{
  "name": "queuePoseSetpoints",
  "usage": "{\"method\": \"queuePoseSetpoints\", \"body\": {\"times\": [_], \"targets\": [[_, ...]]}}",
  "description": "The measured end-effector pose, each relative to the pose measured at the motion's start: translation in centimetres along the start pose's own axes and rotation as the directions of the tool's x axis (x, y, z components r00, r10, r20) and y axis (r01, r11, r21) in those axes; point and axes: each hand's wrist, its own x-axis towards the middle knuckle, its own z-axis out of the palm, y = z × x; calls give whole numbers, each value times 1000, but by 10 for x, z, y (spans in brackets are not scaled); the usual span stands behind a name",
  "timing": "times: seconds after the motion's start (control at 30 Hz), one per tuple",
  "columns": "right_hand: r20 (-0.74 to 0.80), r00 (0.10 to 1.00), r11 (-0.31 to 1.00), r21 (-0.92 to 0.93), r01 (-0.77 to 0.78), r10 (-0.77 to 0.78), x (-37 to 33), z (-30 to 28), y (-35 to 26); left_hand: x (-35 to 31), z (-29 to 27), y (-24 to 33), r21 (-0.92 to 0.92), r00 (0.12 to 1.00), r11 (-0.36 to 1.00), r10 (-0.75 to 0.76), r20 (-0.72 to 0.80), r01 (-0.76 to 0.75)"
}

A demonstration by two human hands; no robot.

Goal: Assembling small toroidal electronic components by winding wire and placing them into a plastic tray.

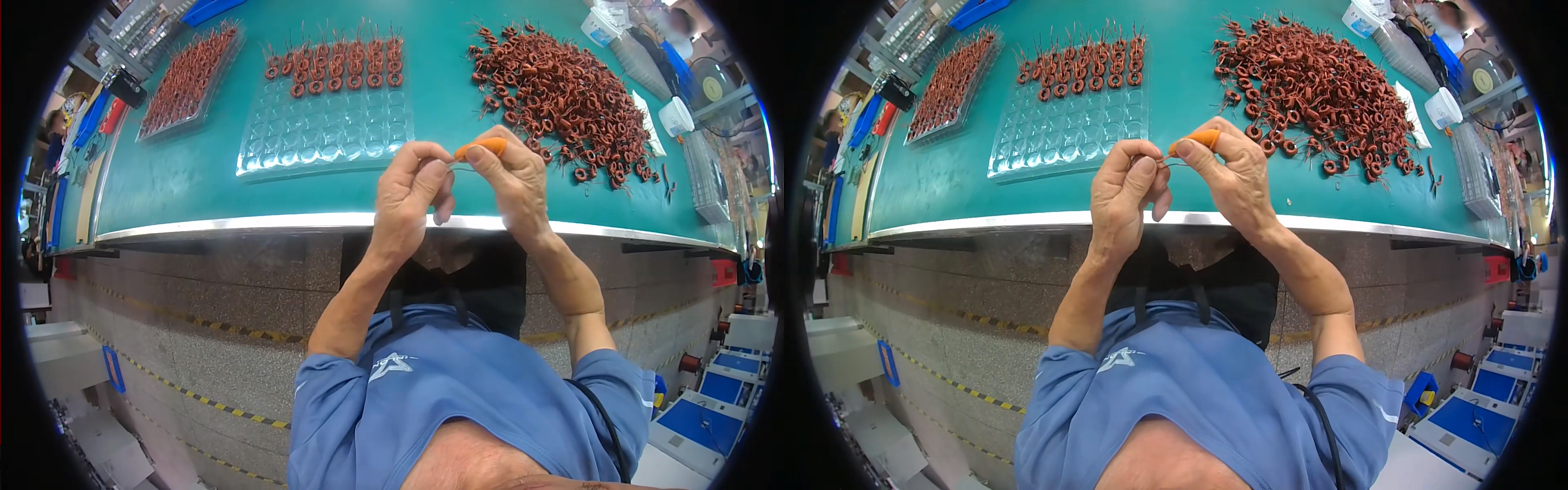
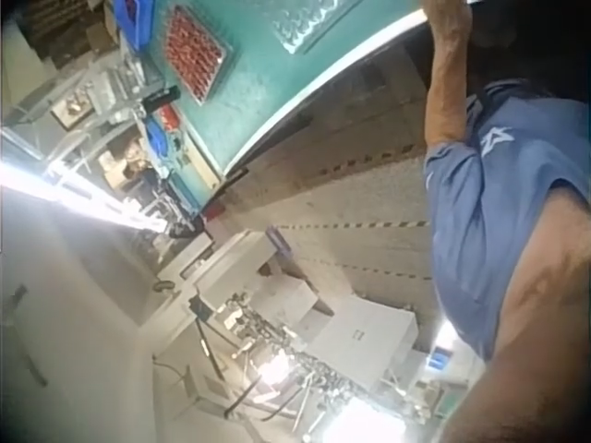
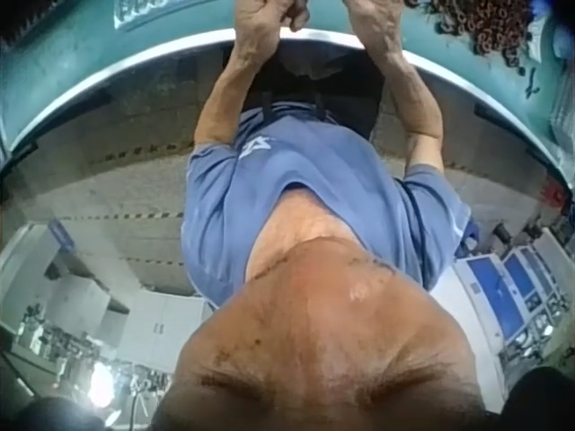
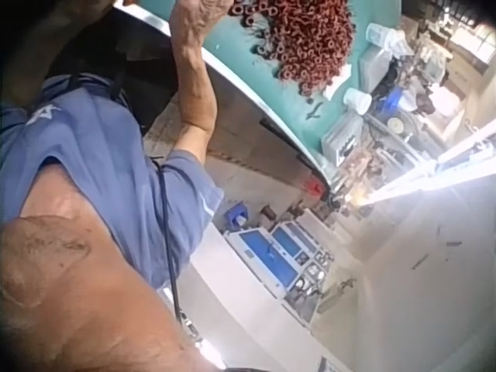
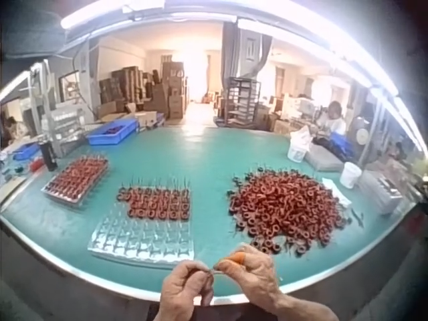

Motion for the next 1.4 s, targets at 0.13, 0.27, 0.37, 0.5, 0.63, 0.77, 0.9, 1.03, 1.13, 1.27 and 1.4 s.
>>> {"method": "queuePoseSetpoints", "body": {"times": [0.13, 0.27, 0.37, 0.5, 0.63, 0.77, 0.9, 1.03, 1.13, 1.27, 1.4], "targets": [[-26, 1000, 1000, -18, 0, 0, -2, 6, 11, 0, -2, 3, 56, 999, 998, -41, -15, 42], [-76, 856, 801, -402, 443, -511, -6, 8, 19, 3, -4, 4, 224, 999, 973, -47, 0, 46], [-86, 896, 840, -396, 371, -436, -6, 9, 20, -2, -4, -1, 310, 1000, 951, -4, -28, 12], [-85, 991, 991, -91, 98, -106, -10, 12, 30, 0, -7, -11, 290, 1000, 957, 18, -23, -11], [-91, 988, 959, 267, -93, 121, -17, 10, 44, 3, -12, -11, 294, 1000, 956, -8, -6, 9], [74, 974, 925, 308, -224, 212, -22, 12, 53, 4, -11, -13, 247, 1000, 969, -17, -6, 18], [21, 987, 966, 198, -163, 162, -24, 14, 49, 3, -7, -15, 292, 1000, 956, -26, 13, 21], [-85, 992, 989, 121, -80, 91, -25, 6, 15, 1, 0, -15, 564, 994, 824, 94, -57, -46], [-46, 950, 898, 343, -275, 308, -23, 1, 25, 2, 2, -15, 626, 987, 767, 157, 23, -136], [-22, 953, 886, 376, -271, 301, -23, 4, 32, 1, -9, -12, 287, 996, 955, -83, 38, 68], [-3, 943, 844, 447, -297, 333, -22, -1, 34, 2, -19, -14, 257, 965, 939, -253, 72, 227]]}}
